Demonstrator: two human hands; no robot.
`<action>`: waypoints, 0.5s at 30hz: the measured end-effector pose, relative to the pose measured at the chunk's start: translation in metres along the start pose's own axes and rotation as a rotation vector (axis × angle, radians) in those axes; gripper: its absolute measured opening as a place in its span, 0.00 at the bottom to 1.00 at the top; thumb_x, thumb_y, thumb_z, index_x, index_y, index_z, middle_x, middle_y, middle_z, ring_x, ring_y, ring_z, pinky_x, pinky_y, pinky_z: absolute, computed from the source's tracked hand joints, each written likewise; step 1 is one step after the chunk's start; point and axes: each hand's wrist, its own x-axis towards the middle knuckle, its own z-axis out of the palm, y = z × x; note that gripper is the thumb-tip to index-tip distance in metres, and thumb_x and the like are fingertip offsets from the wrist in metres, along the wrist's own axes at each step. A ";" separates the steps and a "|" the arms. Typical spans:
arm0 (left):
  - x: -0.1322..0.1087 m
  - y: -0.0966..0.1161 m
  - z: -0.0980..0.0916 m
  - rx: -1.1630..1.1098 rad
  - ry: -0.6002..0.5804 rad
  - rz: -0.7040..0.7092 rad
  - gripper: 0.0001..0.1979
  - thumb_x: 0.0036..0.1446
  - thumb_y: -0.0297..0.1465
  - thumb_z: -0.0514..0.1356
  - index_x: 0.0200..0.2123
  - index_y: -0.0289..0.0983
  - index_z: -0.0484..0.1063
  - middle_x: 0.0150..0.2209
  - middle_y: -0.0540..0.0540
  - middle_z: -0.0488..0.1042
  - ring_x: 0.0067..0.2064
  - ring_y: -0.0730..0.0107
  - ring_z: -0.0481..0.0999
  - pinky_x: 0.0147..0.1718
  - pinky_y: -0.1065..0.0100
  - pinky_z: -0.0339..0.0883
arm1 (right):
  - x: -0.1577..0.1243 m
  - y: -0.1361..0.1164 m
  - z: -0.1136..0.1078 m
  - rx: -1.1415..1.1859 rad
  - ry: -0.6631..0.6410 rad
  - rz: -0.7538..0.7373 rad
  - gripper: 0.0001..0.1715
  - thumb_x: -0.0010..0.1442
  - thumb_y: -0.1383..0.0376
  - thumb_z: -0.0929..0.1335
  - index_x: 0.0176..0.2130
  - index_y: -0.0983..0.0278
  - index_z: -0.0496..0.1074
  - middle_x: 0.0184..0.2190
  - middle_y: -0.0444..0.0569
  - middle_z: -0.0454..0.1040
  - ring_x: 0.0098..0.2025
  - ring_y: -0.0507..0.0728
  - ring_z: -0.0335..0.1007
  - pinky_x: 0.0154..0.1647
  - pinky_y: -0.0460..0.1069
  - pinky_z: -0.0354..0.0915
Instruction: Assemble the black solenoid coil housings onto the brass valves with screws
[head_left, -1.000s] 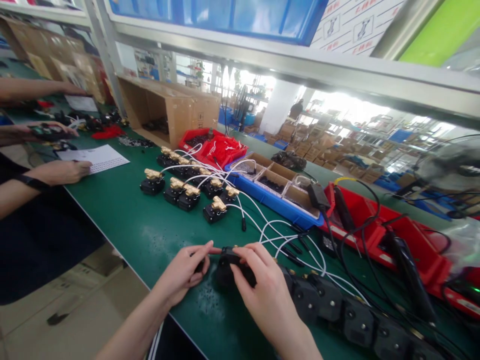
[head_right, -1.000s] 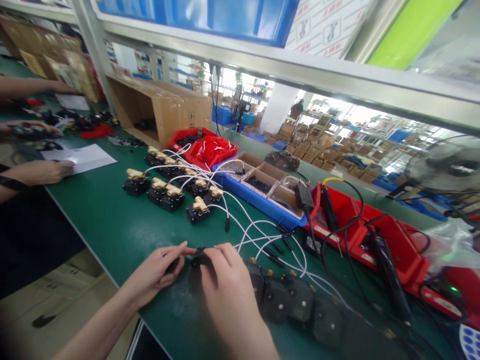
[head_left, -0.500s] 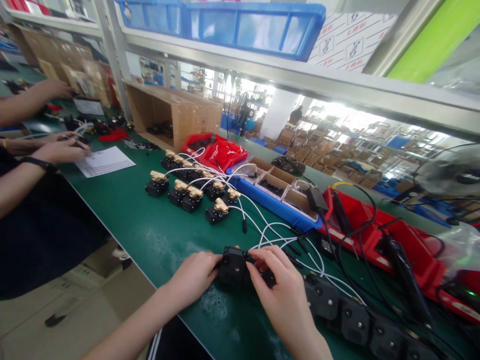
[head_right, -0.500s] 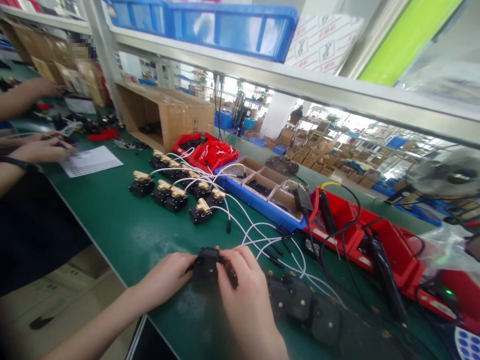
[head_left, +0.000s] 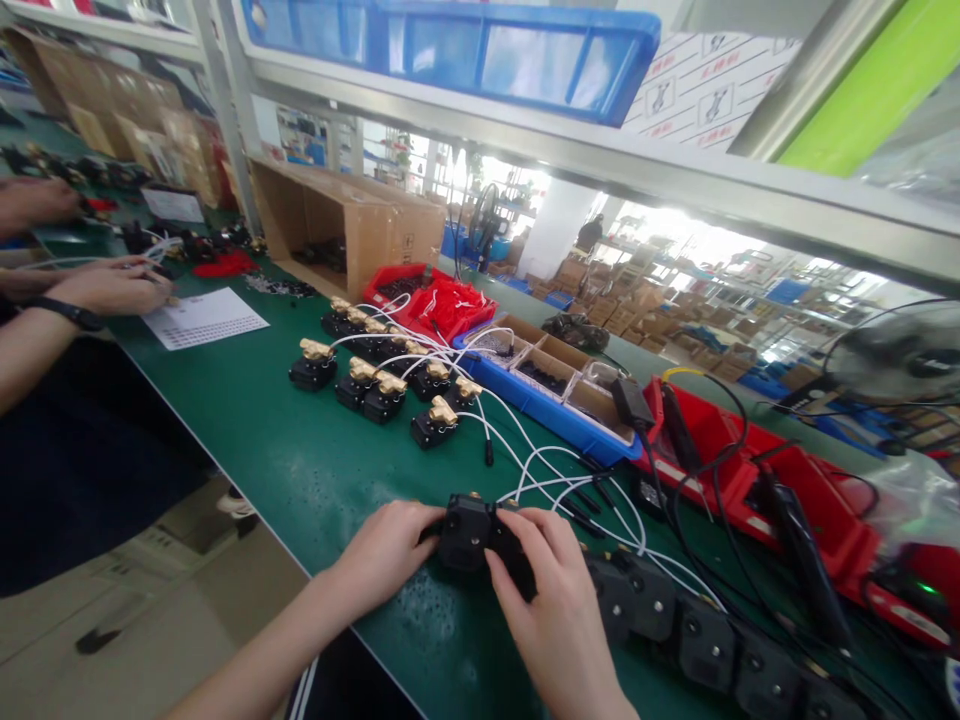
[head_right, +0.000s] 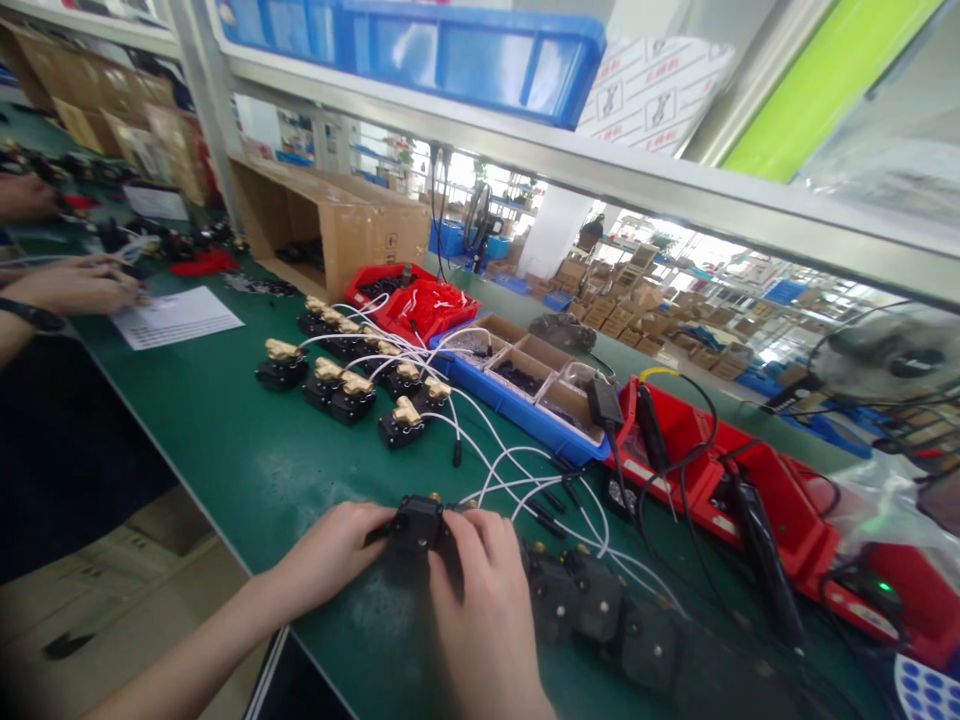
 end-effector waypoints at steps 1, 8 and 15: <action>0.001 0.001 0.000 0.005 -0.005 -0.003 0.16 0.58 0.23 0.56 0.45 0.40 0.80 0.43 0.42 0.83 0.45 0.55 0.81 0.42 0.64 0.69 | -0.002 0.001 0.001 -0.034 0.005 -0.022 0.22 0.61 0.69 0.70 0.54 0.57 0.70 0.48 0.52 0.72 0.49 0.62 0.70 0.49 0.58 0.72; 0.004 0.010 -0.001 0.044 -0.010 -0.027 0.14 0.58 0.22 0.54 0.38 0.37 0.80 0.39 0.40 0.82 0.42 0.54 0.81 0.39 0.64 0.68 | -0.006 0.000 -0.003 -0.032 0.027 -0.017 0.24 0.63 0.67 0.69 0.58 0.55 0.66 0.51 0.51 0.70 0.52 0.62 0.68 0.50 0.59 0.72; 0.007 0.014 0.001 0.062 -0.013 -0.061 0.14 0.58 0.21 0.54 0.36 0.37 0.80 0.40 0.40 0.82 0.42 0.54 0.81 0.39 0.64 0.69 | 0.001 0.007 -0.005 -0.087 -0.019 -0.033 0.22 0.64 0.65 0.69 0.57 0.55 0.66 0.51 0.52 0.71 0.52 0.61 0.70 0.51 0.59 0.73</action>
